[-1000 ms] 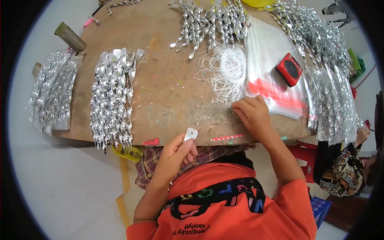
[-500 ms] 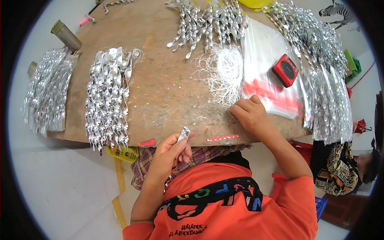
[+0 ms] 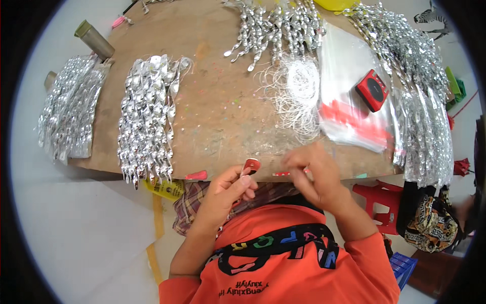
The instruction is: Assembling small silver-colored toy components at a factory workbench.
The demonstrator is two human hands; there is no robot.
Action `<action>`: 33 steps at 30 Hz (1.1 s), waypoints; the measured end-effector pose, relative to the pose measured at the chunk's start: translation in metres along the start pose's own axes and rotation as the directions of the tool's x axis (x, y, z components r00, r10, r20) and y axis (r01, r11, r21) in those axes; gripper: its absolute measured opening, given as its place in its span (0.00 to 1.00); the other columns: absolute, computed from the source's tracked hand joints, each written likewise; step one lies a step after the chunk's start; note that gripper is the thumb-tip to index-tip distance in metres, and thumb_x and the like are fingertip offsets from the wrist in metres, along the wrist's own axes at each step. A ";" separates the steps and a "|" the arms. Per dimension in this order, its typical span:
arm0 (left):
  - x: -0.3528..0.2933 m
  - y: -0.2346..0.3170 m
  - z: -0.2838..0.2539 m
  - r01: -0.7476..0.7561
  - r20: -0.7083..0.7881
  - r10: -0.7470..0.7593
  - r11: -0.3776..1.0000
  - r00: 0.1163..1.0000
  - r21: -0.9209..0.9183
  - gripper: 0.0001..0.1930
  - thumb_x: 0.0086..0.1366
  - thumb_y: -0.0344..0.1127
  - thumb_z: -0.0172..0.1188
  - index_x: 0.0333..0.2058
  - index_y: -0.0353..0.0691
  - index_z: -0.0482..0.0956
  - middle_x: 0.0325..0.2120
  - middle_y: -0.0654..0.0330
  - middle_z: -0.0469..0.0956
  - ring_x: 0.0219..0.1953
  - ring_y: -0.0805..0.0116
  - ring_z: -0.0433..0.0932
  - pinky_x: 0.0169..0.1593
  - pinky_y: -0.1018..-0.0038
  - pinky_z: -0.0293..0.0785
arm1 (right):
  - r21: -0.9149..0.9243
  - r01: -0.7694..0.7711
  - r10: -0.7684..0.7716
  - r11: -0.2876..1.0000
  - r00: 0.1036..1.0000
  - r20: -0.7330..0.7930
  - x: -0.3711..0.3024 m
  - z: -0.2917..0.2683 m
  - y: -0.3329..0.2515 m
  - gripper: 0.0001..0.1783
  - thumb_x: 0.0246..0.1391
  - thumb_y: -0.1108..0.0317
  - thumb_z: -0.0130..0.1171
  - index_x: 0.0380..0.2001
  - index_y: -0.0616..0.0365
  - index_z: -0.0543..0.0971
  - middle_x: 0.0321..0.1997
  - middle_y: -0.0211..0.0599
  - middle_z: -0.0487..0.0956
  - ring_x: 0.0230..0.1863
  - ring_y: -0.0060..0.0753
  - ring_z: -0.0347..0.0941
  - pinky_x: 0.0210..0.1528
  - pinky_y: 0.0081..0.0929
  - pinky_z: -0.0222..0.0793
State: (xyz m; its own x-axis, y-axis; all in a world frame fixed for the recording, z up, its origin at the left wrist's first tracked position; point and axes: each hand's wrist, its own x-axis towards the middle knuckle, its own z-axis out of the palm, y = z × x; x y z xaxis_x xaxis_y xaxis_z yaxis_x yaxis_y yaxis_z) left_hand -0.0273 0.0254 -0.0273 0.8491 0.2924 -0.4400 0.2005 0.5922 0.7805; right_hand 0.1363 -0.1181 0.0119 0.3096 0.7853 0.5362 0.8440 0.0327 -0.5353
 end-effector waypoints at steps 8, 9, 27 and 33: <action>-0.005 0.003 0.007 -0.094 0.097 0.085 0.991 0.992 0.094 0.19 0.63 0.36 0.51 0.51 0.34 0.68 0.33 0.64 0.72 0.32 0.79 0.68 0.39 0.83 0.66 | 0.726 -0.538 0.526 0.428 0.801 0.284 -0.011 0.027 -0.026 0.04 0.55 0.76 0.48 0.35 0.60 0.68 0.31 0.34 0.74 0.29 0.16 0.68 0.30 0.14 0.65; -0.005 0.002 0.007 -0.109 0.105 0.099 0.990 0.989 0.092 0.19 0.64 0.36 0.51 0.51 0.34 0.68 0.33 0.64 0.72 0.32 0.79 0.68 0.39 0.82 0.66 | 0.728 -0.539 0.529 0.424 0.800 0.284 -0.011 0.030 -0.026 0.04 0.55 0.76 0.48 0.35 0.60 0.68 0.31 0.34 0.74 0.29 0.16 0.68 0.30 0.14 0.65; -0.005 0.004 0.014 -0.136 0.097 0.124 0.983 0.987 0.124 0.19 0.63 0.36 0.52 0.51 0.33 0.68 0.36 0.65 0.72 0.34 0.80 0.67 0.41 0.82 0.65 | 0.809 -0.559 0.542 0.179 0.743 0.393 -0.014 0.034 -0.018 0.11 0.54 0.77 0.51 0.40 0.59 0.65 0.32 0.34 0.75 0.31 0.18 0.71 0.29 0.14 0.69; -0.005 -0.001 0.010 -0.198 0.126 0.172 0.951 0.977 0.236 0.20 0.63 0.36 0.52 0.51 0.33 0.68 0.37 0.63 0.73 0.36 0.79 0.69 0.43 0.81 0.66 | 0.794 -0.589 0.541 0.152 0.722 0.431 -0.012 0.032 -0.016 0.11 0.54 0.77 0.50 0.41 0.60 0.67 0.30 0.34 0.75 0.28 0.18 0.70 0.29 0.14 0.68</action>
State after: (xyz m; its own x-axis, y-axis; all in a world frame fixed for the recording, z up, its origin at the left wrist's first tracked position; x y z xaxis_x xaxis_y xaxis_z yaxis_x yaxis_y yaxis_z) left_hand -0.0265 0.0157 -0.0209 0.9256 0.2930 -0.2394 0.1377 0.3286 0.9344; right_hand 0.1051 -0.1082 -0.0063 0.4914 0.8512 -0.1842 -0.4012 0.0336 -0.9154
